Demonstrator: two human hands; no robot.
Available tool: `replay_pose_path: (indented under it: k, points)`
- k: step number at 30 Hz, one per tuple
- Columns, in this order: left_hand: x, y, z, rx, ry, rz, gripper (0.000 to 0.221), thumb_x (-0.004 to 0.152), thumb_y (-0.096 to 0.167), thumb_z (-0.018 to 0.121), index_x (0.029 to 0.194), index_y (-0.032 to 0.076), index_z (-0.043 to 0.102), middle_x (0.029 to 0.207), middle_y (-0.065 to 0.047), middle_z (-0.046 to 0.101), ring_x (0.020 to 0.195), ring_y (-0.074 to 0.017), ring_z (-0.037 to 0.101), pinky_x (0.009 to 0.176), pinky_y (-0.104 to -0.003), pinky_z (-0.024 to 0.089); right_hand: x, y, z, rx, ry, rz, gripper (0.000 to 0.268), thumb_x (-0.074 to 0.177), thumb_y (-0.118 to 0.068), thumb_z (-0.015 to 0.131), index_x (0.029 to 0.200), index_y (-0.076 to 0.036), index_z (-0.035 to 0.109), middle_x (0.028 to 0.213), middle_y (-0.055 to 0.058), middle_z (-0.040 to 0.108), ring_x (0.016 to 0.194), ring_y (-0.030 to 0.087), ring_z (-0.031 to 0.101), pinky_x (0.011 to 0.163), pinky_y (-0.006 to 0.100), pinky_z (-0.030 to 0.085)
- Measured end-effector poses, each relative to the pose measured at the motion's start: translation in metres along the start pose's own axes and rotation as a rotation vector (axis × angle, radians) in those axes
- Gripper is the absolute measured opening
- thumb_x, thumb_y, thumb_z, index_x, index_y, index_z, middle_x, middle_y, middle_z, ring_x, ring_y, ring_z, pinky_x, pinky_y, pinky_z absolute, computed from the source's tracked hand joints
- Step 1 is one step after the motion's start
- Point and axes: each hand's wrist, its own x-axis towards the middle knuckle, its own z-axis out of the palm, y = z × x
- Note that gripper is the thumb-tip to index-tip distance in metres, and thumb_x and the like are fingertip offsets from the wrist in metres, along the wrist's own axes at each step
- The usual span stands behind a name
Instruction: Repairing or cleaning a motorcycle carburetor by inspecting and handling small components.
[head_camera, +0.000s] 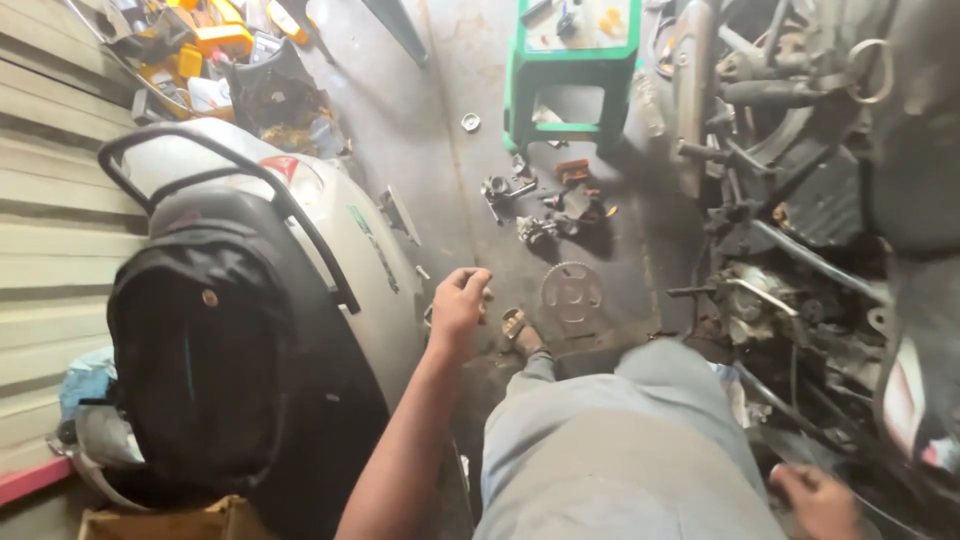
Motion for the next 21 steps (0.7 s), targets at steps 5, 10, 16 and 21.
replay_pose_path:
  k: [5, 10, 16, 21]
  points:
    - [0.074, 0.003, -0.004, -0.211, 0.013, -0.137, 0.016, 0.094, 0.015, 0.061, 0.102, 0.005, 0.070, 0.073, -0.001, 0.065, 0.055, -0.0075, 0.054, 0.050, -0.025, 0.046, 0.074, -0.225, -0.076, -0.054, -0.088, 0.214, 0.033, 0.093, -0.035, 0.076, 0.114, -0.010, 0.083, 0.092, 0.013, 0.078, 0.089, 0.025, 0.074, 0.083, 0.037, 0.054]
    - [0.132, -0.008, 0.013, -0.272, 0.089, -0.223, 0.020, 0.095, 0.015, 0.052, 0.097, 0.007, 0.071, 0.066, 0.001, 0.058, 0.046, -0.0081, 0.045, 0.042, -0.025, 0.035, 0.205, -0.393, -0.072, -0.040, -0.198, -0.176, 0.028, 0.088, -0.031, 0.075, 0.104, -0.009, 0.081, 0.094, 0.008, 0.083, 0.084, 0.016, 0.076, 0.079, 0.032, 0.056]
    - [0.230, -0.022, 0.064, -0.403, 0.299, -0.306, 0.018, 0.093, 0.013, 0.056, 0.094, 0.008, 0.073, 0.065, 0.003, 0.050, 0.046, -0.0049, 0.037, 0.040, -0.025, 0.026, 0.420, -0.575, 0.020, -0.293, -0.530, -0.533, 0.023, 0.083, -0.030, 0.073, 0.096, -0.011, 0.077, 0.095, 0.013, 0.078, 0.091, 0.030, 0.075, 0.083, 0.040, 0.057]
    - [0.359, -0.098, 0.100, -0.157, 0.289, -0.324, 0.019, 0.092, 0.015, 0.060, 0.093, 0.006, 0.076, 0.071, 0.002, 0.062, 0.059, -0.0073, 0.051, 0.052, -0.027, 0.038, 0.602, -0.596, 0.127, -0.707, -0.574, -0.537, 0.027, 0.083, -0.033, 0.071, 0.103, -0.017, 0.078, 0.112, 0.012, 0.074, 0.106, 0.033, 0.070, 0.093, 0.046, 0.056]
